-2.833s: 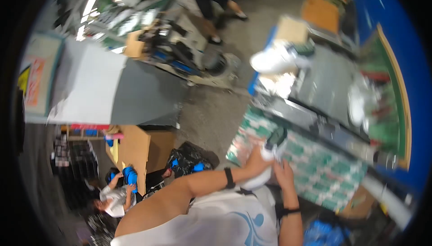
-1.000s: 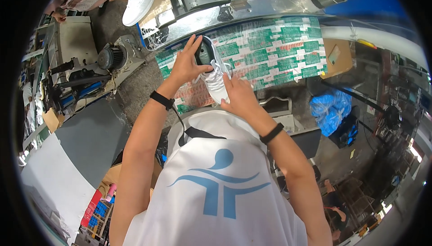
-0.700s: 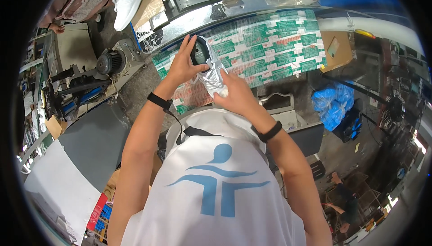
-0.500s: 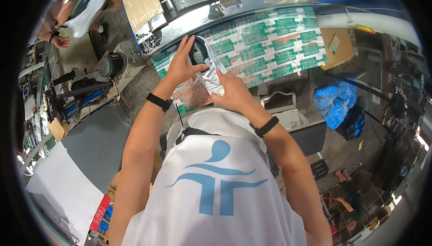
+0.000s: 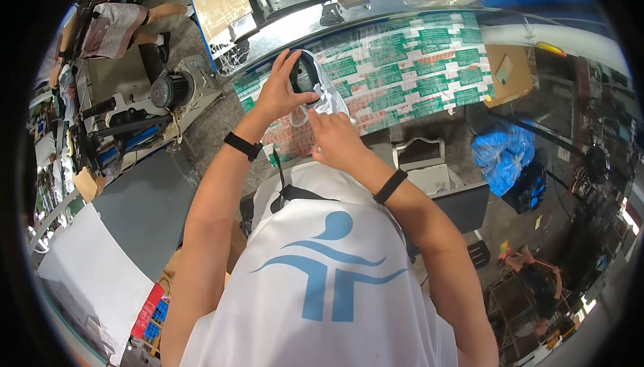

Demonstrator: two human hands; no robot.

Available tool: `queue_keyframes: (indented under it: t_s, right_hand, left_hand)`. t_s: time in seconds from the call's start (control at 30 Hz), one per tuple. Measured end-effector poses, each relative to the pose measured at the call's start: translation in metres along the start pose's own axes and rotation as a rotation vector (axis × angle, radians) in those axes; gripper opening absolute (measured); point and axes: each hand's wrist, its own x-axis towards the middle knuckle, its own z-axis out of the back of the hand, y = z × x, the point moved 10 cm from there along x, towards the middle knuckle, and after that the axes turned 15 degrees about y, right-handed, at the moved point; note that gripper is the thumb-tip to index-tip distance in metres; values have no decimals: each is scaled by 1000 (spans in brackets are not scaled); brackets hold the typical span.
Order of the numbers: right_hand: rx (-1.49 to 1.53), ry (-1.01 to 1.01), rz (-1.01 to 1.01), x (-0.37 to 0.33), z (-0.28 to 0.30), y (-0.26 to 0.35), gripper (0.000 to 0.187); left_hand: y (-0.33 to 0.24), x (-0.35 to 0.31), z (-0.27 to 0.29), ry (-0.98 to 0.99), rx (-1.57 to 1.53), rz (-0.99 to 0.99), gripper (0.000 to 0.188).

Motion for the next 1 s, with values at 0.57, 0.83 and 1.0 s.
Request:
queue_keyframes:
  t_s: [0.57,0.83,1.0]
  right_hand:
    - [1160,19,-352,30,-14,-86,96]
    - [1494,247,12,36,-13,-10,74]
    - [1809,244,-253,23,-22,-68,73]
  left_hand:
    - [35,-26,-20,-60,-830,-103,126]
    - [134,-82,-107,-405,-1362,409,58]
    - [94,-103,-47,-448,-1052,371,59]
